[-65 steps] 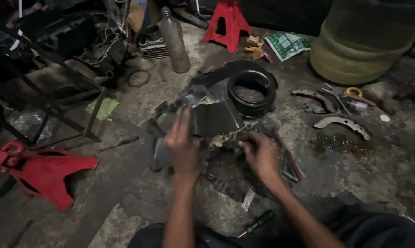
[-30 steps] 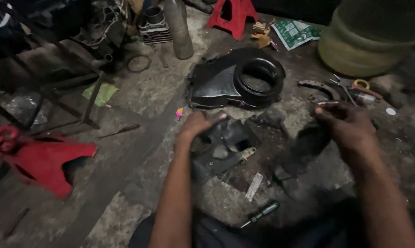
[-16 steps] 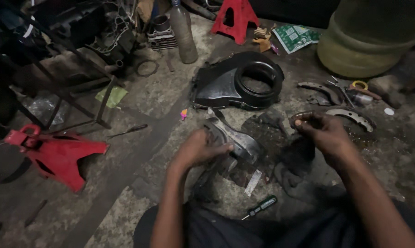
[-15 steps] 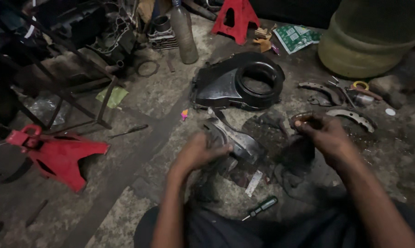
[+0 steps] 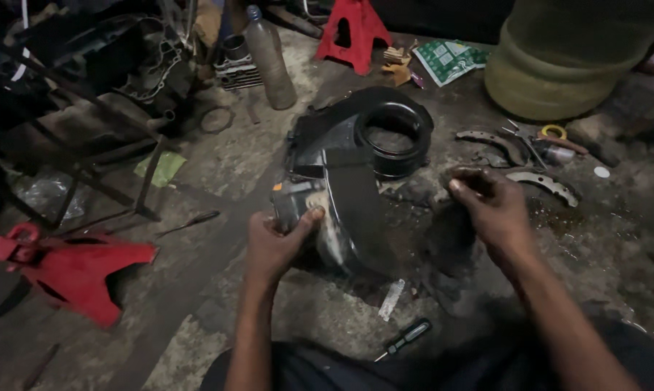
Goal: The person is cleaning a black plastic engine shroud with their hands and using a screwdriver to pry off dirt and debris from its surface.
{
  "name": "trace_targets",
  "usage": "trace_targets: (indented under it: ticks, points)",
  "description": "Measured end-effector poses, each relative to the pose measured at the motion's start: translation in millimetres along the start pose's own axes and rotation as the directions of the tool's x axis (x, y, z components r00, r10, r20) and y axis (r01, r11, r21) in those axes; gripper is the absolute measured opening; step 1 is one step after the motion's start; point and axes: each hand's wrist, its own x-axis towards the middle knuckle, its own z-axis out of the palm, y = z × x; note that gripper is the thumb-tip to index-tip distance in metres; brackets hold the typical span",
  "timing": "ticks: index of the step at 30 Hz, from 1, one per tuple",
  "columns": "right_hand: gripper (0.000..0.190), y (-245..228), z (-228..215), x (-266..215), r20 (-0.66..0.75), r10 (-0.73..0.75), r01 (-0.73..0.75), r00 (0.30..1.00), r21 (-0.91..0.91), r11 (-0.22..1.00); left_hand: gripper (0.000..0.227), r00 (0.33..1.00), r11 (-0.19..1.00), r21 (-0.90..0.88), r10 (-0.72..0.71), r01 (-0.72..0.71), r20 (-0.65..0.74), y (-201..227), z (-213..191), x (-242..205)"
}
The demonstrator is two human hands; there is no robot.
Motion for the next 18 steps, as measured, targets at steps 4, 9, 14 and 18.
trace_targets:
  ticks: [4,9,14,18]
  points:
    - [0.024,-13,21,-10,-0.02,-0.103,0.102,0.995,-0.019,0.995,0.03,0.988,0.983,-0.101,0.149,-0.151,-0.029,22,13,-8]
    - [0.022,-31,46,-17,-0.098,-0.285,0.288,0.953,0.018,0.957,0.03,0.981,0.979,0.078,0.192,-0.189,-0.021,19,16,-9]
    - [0.022,-27,64,-22,0.02,-0.519,0.502,0.855,-0.287,0.816,0.032,0.982,0.983,0.008,0.185,-0.185,-0.043,13,21,-7]
    - [0.018,-8,58,-9,-0.063,-0.412,0.37,0.909,-0.332,0.868,0.04,0.983,0.976,0.153,0.165,-0.152,-0.077,18,14,-8]
